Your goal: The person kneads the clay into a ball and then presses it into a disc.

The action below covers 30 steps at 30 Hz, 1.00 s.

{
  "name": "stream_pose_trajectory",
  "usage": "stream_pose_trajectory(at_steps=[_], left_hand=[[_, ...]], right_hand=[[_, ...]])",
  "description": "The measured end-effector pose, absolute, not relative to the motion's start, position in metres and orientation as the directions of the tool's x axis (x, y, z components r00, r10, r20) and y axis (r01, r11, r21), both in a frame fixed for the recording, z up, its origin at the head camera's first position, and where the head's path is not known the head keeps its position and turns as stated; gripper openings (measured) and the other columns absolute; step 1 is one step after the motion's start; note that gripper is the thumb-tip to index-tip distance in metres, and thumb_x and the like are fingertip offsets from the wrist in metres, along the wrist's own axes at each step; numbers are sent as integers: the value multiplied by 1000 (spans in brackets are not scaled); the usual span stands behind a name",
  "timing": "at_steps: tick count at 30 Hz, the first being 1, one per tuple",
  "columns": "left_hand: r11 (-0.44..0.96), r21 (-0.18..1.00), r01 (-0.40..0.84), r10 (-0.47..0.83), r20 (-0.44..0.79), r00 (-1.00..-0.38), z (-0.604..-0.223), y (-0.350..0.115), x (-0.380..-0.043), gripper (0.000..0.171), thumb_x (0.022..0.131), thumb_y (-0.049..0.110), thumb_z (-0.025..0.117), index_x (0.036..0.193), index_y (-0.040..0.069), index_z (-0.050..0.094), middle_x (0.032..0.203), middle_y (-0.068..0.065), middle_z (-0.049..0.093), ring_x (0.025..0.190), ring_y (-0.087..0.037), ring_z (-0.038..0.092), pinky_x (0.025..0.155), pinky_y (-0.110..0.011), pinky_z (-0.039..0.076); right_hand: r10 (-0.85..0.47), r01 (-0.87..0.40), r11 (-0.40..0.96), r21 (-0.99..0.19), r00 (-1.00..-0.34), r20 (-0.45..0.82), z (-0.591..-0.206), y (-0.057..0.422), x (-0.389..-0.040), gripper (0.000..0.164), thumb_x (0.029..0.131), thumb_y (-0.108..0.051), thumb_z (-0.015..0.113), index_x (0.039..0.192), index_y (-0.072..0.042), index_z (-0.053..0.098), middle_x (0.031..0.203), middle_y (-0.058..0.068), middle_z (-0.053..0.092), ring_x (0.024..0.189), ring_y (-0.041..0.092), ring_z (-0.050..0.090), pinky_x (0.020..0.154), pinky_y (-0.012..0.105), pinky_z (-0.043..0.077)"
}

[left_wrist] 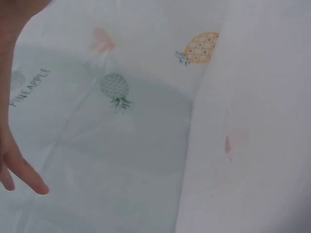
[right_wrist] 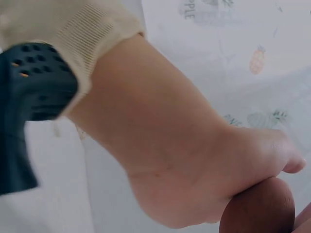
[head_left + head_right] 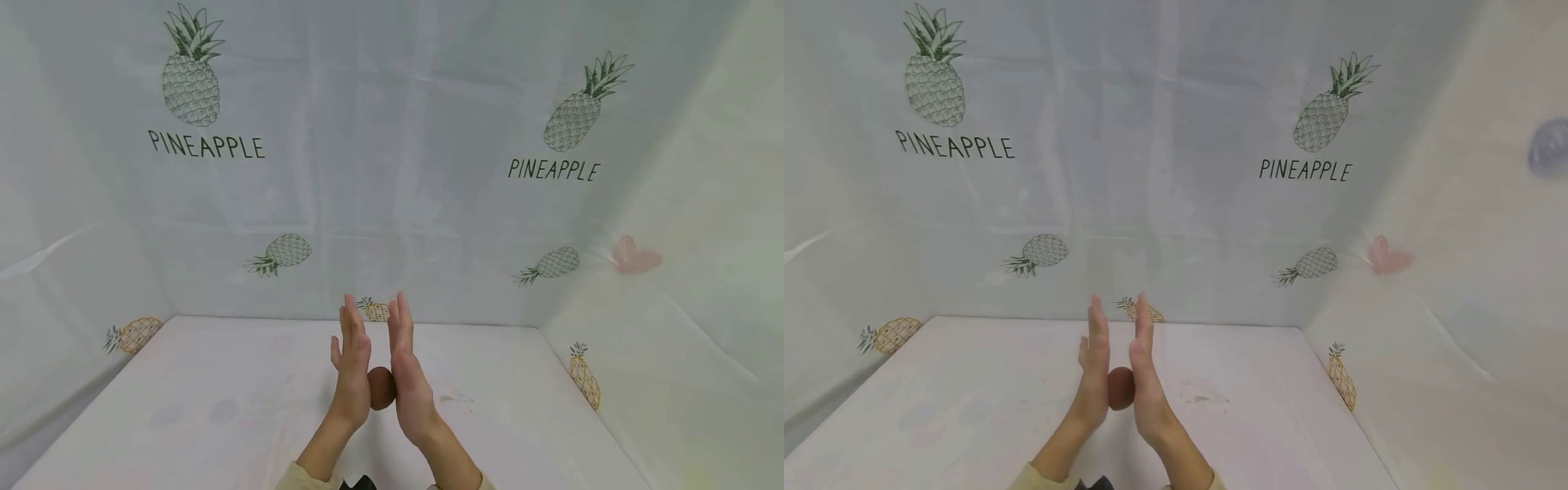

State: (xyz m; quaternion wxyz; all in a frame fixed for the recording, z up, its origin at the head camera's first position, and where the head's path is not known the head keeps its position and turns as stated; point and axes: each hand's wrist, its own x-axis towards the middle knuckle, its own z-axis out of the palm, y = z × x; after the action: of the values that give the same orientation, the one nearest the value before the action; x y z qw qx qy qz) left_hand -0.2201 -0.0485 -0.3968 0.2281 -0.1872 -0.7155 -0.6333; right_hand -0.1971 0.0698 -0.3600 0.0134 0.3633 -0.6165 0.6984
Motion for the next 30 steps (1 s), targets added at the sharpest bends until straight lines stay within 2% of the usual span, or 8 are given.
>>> stream_pose_trajectory(at_steps=[4,9,15,21,25,30], left_hand=[[180,801,571,18,578,-816,-401,-37,-217,65,113,44,15,171,28,-10,177,11,-13,163,-16,-18,119,-65,-20],[153,763,628,103,620,-778,-402,-29,-210,64,114,35,18,171,27,-9,178,12,-15,164,-16,-15,119,-66,-17],[150,706,692,113,683,-721,-387,-33,-199,64,113,35,15,171,24,-10,179,6,-14,164,-20,-15,119,-64,-16],[96,743,662,40,662,-749,-382,-52,-207,65,111,48,11,169,33,-16,176,10,-21,162,-15,-22,120,-62,-22],[51,768,639,14,639,-769,-385,-61,-215,65,111,50,11,167,36,-19,173,14,-27,160,-12,-28,118,-61,-27],[49,789,612,28,612,-791,-392,-59,-220,65,112,49,10,167,34,-20,173,12,-28,159,-18,-30,116,-63,-28]], right_hand=[[-365,-492,-269,-828,-743,561,-360,77,-201,61,112,-36,9,170,-40,-10,177,-8,-12,163,20,-17,120,69,-21],[-308,-464,-311,-829,-776,550,-365,82,-212,62,112,-38,13,170,-41,-8,177,-8,-13,163,21,-18,123,65,-20],[-384,-347,-344,-872,-796,468,-377,73,-221,60,114,-42,11,168,-42,-14,176,-8,-17,162,21,-23,123,66,-19],[-469,-358,-272,-893,-761,448,-380,61,-213,59,114,-44,5,168,-38,-19,175,-9,-22,162,30,-23,122,67,-19],[-489,-380,-263,-887,-740,461,-375,59,-203,57,114,-43,5,167,-44,-17,174,-15,-24,162,24,-22,121,68,-20],[-464,-436,-287,-853,-716,522,-367,64,-199,58,112,-42,4,166,-45,-19,174,-14,-23,161,18,-24,118,71,-23]])
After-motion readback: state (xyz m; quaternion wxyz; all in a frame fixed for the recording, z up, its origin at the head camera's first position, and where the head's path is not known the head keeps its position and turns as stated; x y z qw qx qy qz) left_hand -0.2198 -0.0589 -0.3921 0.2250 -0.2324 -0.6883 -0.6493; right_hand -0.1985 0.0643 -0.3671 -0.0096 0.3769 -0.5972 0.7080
